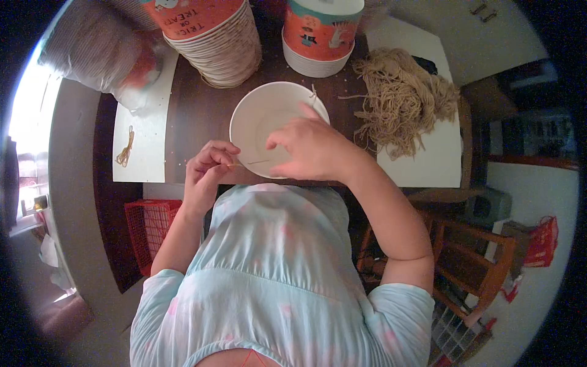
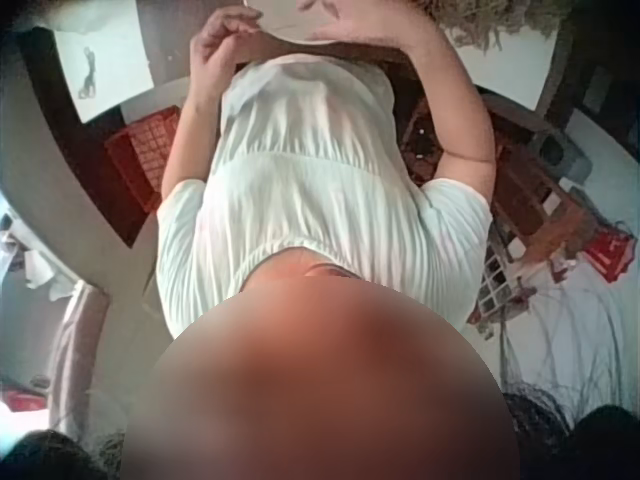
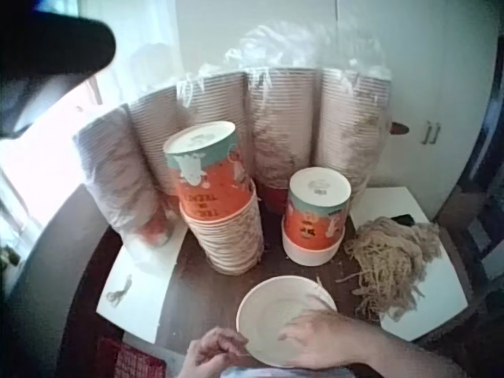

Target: Attaching thin strings to paper cups through pre-punched holes to create handles.

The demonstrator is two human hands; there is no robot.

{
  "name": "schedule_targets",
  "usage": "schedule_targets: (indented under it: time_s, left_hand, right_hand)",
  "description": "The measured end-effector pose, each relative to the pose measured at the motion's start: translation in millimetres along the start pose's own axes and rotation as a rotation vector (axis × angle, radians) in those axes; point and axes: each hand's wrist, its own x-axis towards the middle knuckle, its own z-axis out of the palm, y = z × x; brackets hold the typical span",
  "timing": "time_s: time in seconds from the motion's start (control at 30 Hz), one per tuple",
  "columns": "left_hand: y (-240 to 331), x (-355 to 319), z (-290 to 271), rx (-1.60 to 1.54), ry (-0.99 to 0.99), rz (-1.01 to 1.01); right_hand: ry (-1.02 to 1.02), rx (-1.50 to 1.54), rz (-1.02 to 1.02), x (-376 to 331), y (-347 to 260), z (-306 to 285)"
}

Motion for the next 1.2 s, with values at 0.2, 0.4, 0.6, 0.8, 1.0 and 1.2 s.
schedule_targets:
  time_s: [0.2, 0.4, 0.6, 0.8, 1.0, 1.2]
  left_hand:
    - [5, 2, 1, -0.48, -0.093, -0.477]
    - [3, -3, 8, -0.306, 0.056, -0.453]
    - [-3, -8, -1, -0.403, 0.13, -0.429]
    - [-8, -10, 0, -0.361, 0.107, -0.395]
    - [-2, -8, -5, -0.267, 0.019, -0.38]
    - [14, -5, 4, -0.025, -0.211, -0.337]
  right_hand:
    - [-0.243, 0.087, -0.065, 8, -15, -3]
    - [-0.225, 0.321, -0.151, 34, -29, -5]
    - [0.125, 0.043, -0.2, 36, -13, 19]
    - [-0.543, -0.055, 0.055, 36, 1, 13]
    - [-0.48, 0.187, 0.005, 39, -16, -7]
    - [-0.276, 0.416, -0.094, 49, -18, 13]
